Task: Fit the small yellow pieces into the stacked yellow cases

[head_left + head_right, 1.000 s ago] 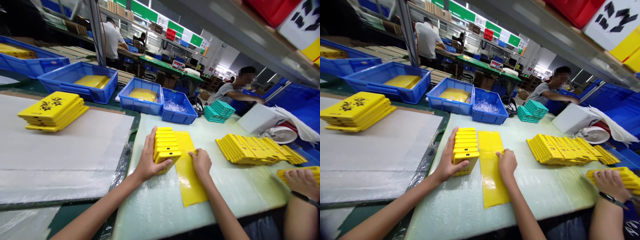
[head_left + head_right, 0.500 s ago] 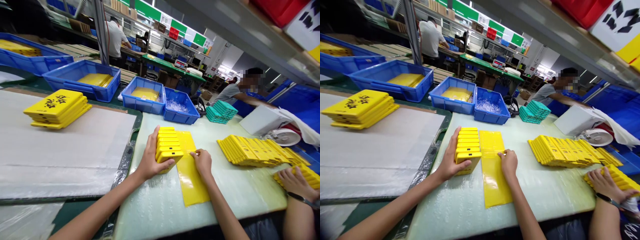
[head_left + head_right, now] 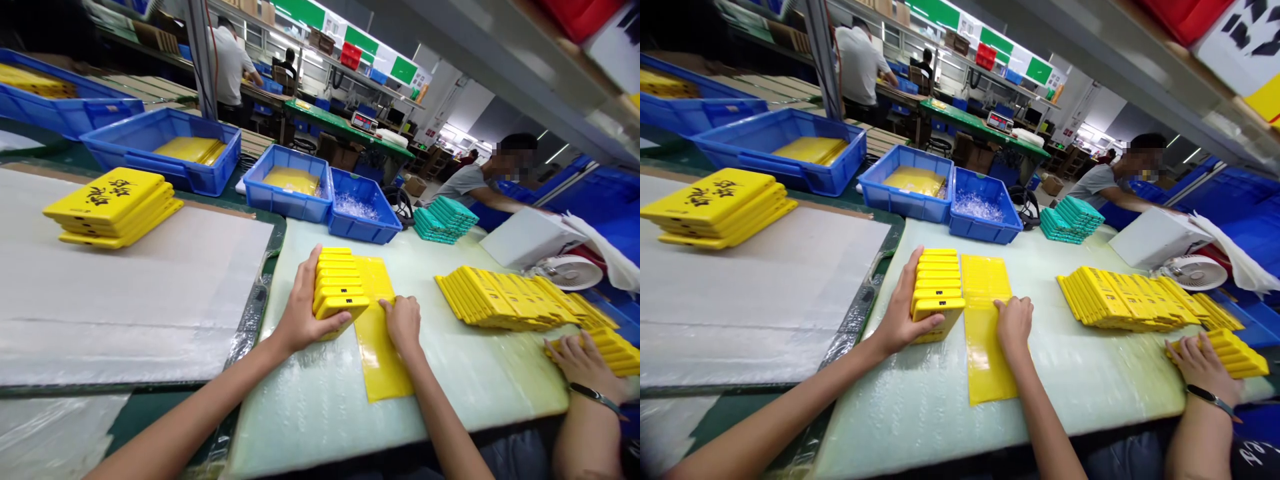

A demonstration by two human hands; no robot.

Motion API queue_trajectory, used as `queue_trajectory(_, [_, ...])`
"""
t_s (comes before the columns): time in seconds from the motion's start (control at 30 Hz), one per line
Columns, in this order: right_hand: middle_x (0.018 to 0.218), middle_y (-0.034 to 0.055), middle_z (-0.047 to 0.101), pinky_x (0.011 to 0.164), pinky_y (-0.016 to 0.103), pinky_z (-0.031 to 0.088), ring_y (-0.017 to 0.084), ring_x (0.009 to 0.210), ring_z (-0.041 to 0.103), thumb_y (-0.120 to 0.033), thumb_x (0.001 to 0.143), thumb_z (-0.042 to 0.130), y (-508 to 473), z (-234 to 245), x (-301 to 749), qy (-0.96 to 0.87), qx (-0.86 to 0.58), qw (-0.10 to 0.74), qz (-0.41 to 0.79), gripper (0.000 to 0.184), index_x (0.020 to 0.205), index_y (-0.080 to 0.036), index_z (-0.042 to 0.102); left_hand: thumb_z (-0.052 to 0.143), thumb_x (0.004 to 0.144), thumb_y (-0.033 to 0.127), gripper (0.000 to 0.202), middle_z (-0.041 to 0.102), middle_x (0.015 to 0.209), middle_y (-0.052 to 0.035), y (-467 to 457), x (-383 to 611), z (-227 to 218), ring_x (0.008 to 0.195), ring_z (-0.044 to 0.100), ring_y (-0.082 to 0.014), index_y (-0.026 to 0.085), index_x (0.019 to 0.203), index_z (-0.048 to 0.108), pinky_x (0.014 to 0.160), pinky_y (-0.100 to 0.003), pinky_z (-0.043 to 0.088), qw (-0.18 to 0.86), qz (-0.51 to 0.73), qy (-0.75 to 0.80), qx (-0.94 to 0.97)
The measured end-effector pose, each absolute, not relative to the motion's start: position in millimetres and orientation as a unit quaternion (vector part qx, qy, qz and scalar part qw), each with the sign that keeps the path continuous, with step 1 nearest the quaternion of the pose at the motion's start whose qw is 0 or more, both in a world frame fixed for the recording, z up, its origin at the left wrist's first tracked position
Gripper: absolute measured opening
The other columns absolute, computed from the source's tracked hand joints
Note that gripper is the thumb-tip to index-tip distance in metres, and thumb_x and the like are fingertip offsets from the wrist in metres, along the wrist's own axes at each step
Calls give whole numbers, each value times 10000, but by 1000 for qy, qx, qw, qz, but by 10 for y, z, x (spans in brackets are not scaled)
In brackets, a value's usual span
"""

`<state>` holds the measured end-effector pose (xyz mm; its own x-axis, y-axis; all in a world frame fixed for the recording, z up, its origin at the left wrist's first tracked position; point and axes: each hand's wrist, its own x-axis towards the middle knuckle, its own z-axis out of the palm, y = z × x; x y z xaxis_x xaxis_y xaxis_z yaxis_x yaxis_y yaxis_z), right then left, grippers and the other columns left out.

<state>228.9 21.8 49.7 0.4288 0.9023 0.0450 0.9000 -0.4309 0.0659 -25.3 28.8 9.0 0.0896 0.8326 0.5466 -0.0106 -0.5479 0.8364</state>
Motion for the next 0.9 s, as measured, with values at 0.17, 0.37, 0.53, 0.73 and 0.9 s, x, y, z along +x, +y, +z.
queue_trajectory(0.17, [1144, 186, 761, 856, 331, 442, 299, 1076, 712, -387, 1065, 711, 265, 545, 2369, 547, 836, 27, 31, 342, 1125, -65, 810, 794, 828, 791, 1266, 456, 1577, -178, 284, -263, 106, 1518, 448, -449, 322, 1774, 95, 1282, -658, 360, 361, 595, 318, 644])
queue_trajectory(0.37, [1157, 210, 748, 875, 353, 448, 316, 1074, 728, -381, 1114, 623, 196, 524, 2242, 521, 851, 33, 56, 371, 1148, -63, 810, 774, 845, 793, 1249, 418, 1631, -200, 285, -261, 86, 1528, 445, -448, 299, 1773, 100, 1287, -654, 359, 357, 595, 317, 646])
queue_trajectory(0.53, [1205, 227, 732, 820, 350, 452, 323, 1119, 731, -377, 1121, 607, 208, 582, 2166, 521, 849, 58, 68, 377, 1173, -55, 795, 782, 853, 776, 1233, 415, 1646, -187, 285, -265, 80, 1532, 446, -442, 324, 1773, 97, 1292, -652, 352, 354, 599, 315, 646])
queue_trajectory(0.73, [1095, 198, 777, 751, 339, 418, 307, 1020, 744, -408, 1062, 711, 351, 703, 2251, 551, 828, 95, 45, 366, 1097, -57, 812, 775, 842, 799, 1239, 407, 1659, -180, 278, -270, 86, 1533, 435, -452, 345, 1773, 95, 1291, -675, 337, 360, 595, 319, 644])
queue_trajectory(0.9, [1132, 165, 789, 741, 319, 391, 271, 1022, 744, -327, 1013, 771, 464, 729, 2298, 587, 804, 97, 20, 231, 1037, -109, 843, 781, 826, 808, 1260, 374, 1687, -188, 274, -275, 83, 1560, 404, -463, 326, 1774, 105, 1315, -684, 293, 366, 589, 328, 641])
